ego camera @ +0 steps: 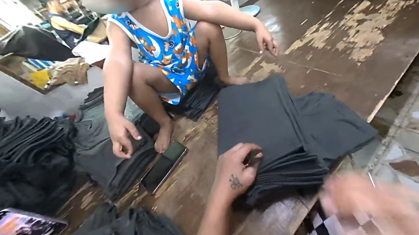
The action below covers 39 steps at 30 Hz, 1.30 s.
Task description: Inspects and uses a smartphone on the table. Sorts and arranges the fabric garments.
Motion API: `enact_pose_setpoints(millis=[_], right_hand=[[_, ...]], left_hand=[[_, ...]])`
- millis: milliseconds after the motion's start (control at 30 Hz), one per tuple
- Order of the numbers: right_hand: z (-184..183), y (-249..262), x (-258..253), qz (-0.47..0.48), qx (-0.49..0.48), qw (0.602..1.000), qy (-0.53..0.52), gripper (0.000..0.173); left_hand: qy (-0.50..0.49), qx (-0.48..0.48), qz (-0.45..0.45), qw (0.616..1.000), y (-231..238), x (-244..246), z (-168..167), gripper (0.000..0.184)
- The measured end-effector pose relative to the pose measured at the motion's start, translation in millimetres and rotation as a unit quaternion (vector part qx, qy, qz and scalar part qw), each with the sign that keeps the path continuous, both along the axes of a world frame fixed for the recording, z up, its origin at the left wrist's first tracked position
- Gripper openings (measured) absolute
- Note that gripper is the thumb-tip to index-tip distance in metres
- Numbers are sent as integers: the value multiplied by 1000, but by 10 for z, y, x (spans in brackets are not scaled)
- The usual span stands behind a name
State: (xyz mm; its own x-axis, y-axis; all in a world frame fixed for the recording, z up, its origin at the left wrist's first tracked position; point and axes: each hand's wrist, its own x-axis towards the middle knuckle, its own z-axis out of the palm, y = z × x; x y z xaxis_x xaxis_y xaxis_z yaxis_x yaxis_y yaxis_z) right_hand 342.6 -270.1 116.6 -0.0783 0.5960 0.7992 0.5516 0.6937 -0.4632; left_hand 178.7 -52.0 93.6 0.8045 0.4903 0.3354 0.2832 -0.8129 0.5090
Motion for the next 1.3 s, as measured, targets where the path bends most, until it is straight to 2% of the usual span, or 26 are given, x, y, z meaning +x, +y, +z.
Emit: enact_pose_setpoints(millis=[67,100,167,233,333,400,433,500,567,600,667,767,867,967,1033,1167,1233,1300], right_hand=[[-262,511,591,-177,-27,982,-60,36],[-446,802,862,-242,-77,964,-74,43],[-817,1262,1214,-287,-245,921,-96,50],[-1083,1443,1280,-283,-301,903,-123,50],[-1145,1379,1279,-248,-269,928,-67,45],[-1086,1196,1205,-231,-212,949,-13,41],[-1002,1052,1082,-222,-163,961,5,42],[-747,684,679,-169,-33,985,8,44],[-516,398,314,-125,51,988,-81,38],[-490,345,190,-129,66,982,-125,33],[-593,421,75,-161,62,970,-174,20],[-730,453,57,-146,83,975,-145,13],[-642,157,-69,-36,86,991,-98,14],[-628,-38,-145,93,27,992,-78,16],[-660,-74,-132,110,-11,991,-70,23],[-619,-180,-18,62,-36,995,-73,39],[-613,-138,13,-44,-17,989,-141,28],[-698,111,23,-140,2,965,-220,28]], left_hand=[[11,-10,3,1000,-61,-60,31,21],[16,-13,10,1000,-108,-81,45,22],[19,-9,30,999,-258,-116,32,22],[4,13,53,998,-418,-165,3,22],[-96,97,71,988,-551,-350,-128,28],[-202,90,101,970,-594,-545,-205,31],[-257,43,125,957,-620,-645,-214,32],[-367,-81,186,908,-695,-742,-213,23],[-423,-170,247,855,-772,-720,-269,21],[-419,-184,263,849,-810,-692,-319,22],[-384,-155,263,871,-863,-634,-390,22],[-349,-111,234,900,-898,-655,-378,22],[-352,-128,237,897,-948,-768,-351,23],[-332,-161,272,889,-999,-892,-392,25],[-321,-152,285,890,-1011,-949,-425,27],[-344,-126,265,892,-1033,-956,-357,28],[-344,-117,245,899,-1060,-879,-286,28],[-311,-65,215,923,-1069,-754,-236,29]])
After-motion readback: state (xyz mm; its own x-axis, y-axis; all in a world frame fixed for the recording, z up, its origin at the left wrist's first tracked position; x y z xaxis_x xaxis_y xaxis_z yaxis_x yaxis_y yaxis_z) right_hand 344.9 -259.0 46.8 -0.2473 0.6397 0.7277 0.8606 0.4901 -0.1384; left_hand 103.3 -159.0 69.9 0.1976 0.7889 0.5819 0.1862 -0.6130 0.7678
